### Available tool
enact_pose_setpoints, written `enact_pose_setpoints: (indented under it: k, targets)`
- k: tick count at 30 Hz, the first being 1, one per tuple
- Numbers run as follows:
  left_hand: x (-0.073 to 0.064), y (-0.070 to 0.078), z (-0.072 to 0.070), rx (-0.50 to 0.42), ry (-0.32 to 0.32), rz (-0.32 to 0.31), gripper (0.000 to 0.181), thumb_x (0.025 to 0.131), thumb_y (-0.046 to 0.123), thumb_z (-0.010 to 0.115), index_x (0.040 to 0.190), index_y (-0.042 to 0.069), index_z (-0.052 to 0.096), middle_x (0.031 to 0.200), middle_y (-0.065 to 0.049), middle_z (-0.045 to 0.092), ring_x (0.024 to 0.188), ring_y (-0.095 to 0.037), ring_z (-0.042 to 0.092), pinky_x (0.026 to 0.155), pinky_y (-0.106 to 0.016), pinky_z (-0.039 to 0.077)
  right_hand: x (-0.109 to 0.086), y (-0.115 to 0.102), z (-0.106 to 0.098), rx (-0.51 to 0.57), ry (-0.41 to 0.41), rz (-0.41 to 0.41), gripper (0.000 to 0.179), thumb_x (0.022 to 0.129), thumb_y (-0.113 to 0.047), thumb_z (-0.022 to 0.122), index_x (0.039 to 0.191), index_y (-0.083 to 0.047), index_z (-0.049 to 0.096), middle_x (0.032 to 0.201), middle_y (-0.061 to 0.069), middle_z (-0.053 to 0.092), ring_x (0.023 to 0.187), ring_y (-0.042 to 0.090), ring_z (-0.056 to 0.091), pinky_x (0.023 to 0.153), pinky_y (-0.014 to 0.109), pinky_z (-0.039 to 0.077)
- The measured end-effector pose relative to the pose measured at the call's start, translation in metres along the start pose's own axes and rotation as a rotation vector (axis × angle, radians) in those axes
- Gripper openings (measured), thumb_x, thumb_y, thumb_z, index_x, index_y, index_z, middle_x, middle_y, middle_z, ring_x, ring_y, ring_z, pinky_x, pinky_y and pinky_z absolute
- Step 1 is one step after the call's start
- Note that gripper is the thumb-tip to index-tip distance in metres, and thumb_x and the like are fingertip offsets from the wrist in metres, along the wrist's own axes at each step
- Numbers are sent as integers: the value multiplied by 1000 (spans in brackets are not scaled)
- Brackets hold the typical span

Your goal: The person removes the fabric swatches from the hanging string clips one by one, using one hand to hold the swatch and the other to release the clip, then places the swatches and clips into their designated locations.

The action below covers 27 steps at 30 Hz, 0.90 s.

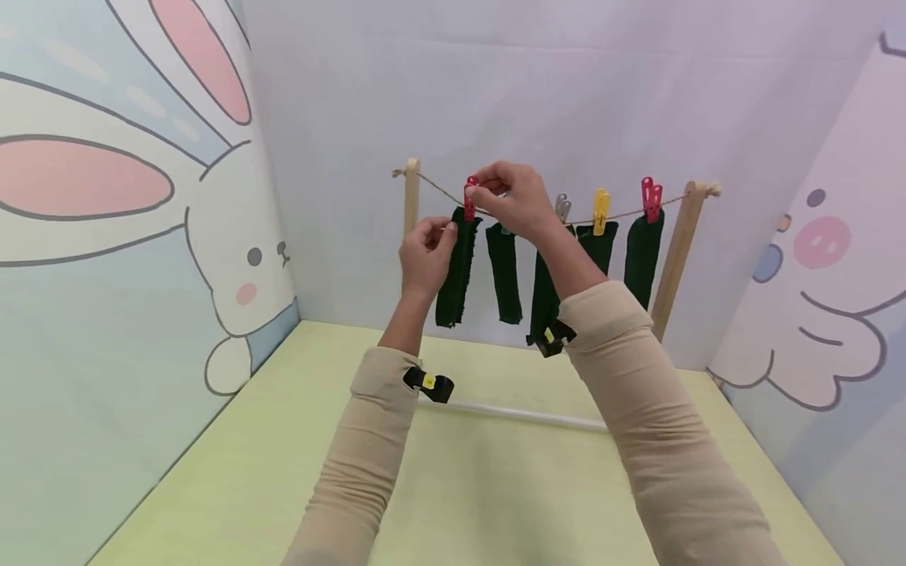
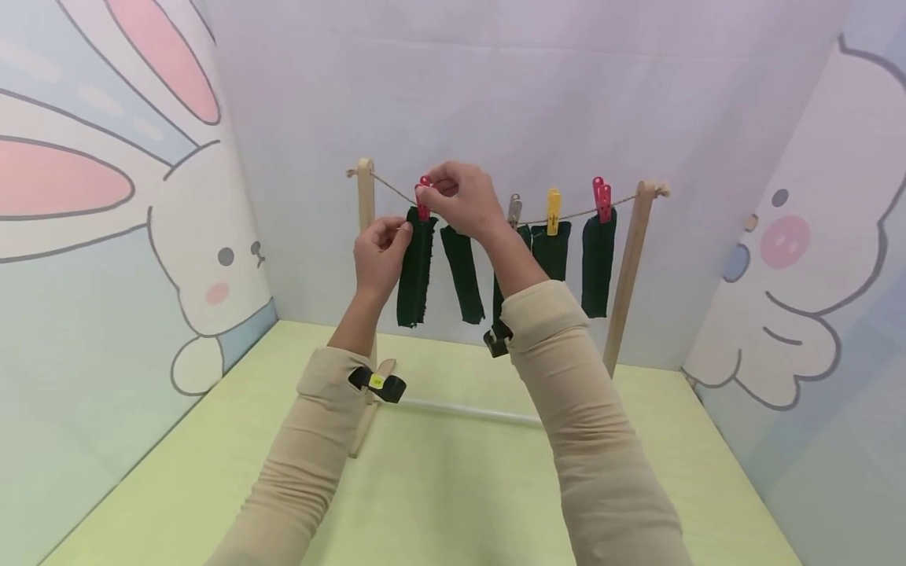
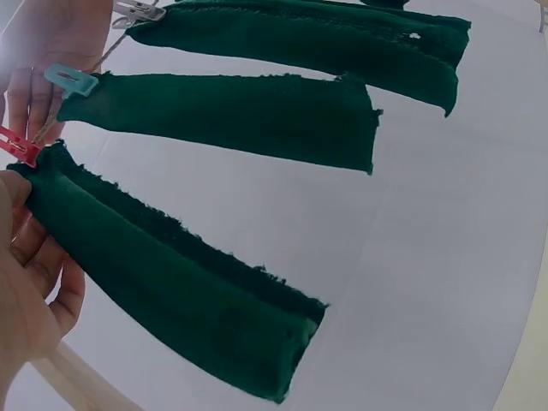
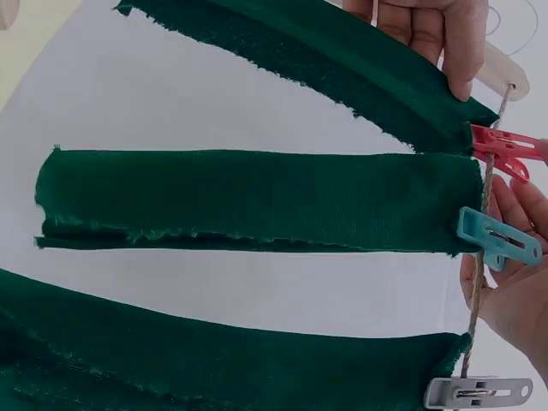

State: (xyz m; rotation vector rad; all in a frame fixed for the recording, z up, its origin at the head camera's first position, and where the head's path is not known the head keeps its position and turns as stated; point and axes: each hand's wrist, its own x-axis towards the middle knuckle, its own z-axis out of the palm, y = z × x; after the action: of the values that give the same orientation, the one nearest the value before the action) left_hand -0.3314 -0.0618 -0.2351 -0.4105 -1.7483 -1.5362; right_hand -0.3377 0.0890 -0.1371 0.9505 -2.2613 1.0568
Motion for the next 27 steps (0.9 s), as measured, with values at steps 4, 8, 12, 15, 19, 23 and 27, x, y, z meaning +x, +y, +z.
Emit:
enact_pose_setpoints:
  k: [4, 8, 12, 15, 19, 23, 27]
  targets:
    - [0, -1, -1, -10, 9, 4, 22, 94, 21, 58, 100, 2, 66, 86, -6, 62, 75, -16, 54, 64, -26, 48, -1, 0, 0, 24, 19, -1, 26, 91, -21, 61, 105, 0, 63, 94, 9, 64, 84, 17, 57, 69, 27, 48]
    - [-1, 1, -1, -18, 1, -1, 23, 94, 22, 58, 101, 2, 66, 87, -5, 62, 75, -16, 54, 63, -26, 48, -2, -1, -1, 44, 32, 11, 24, 90, -21, 62, 102, 0, 63, 91, 9, 64, 81, 16, 57, 67, 26, 48]
    - [-2, 3, -2, -20, 6, 2, 23, 94, 22, 58, 101, 2, 66, 86, -6, 62, 74, -17, 54, 63, -25, 48, -4, -2, -1, 53, 44, -4, 23, 90, -20, 63, 99, 1, 64, 89, 10, 65, 77, 17, 57, 65, 25, 48]
    - [-2, 4, -1, -27, 9, 5, 23, 94, 22, 58, 101, 2, 66, 86, -7, 62, 75, -18, 54, 64, -25, 47, -5, -4, -2, 59, 57, -14, 23, 90, -19, 63, 98, 2, 65, 87, 11, 65, 75, 17, 56, 64, 24, 47]
    - [-3, 5, 0, -34, 1, -8, 23, 94, 23, 58, 102, 3, 66, 86, -5, 62, 76, -16, 53, 65, -25, 47, -7, -3, -4, 63, 85, -13, 22, 90, -19, 63, 97, 2, 65, 85, 11, 64, 74, 17, 55, 62, 24, 46]
    - [-6, 4, 2, -23, -8, -20, 23, 94, 24, 57, 102, 4, 66, 86, -3, 62, 76, -15, 53, 65, -25, 47, -8, 0, -6, 63, 132, -19, 22, 89, -18, 63, 94, 3, 66, 84, 11, 64, 72, 17, 55, 62, 23, 44]
    - [-10, 3, 2, -30, -14, -19, 22, 94, 22, 57, 101, 3, 65, 87, -5, 62, 76, -16, 53, 66, -25, 47, -9, 0, -9, 69, 163, -20, 21, 90, -17, 63, 93, 4, 66, 84, 12, 65, 71, 17, 55, 63, 23, 44]
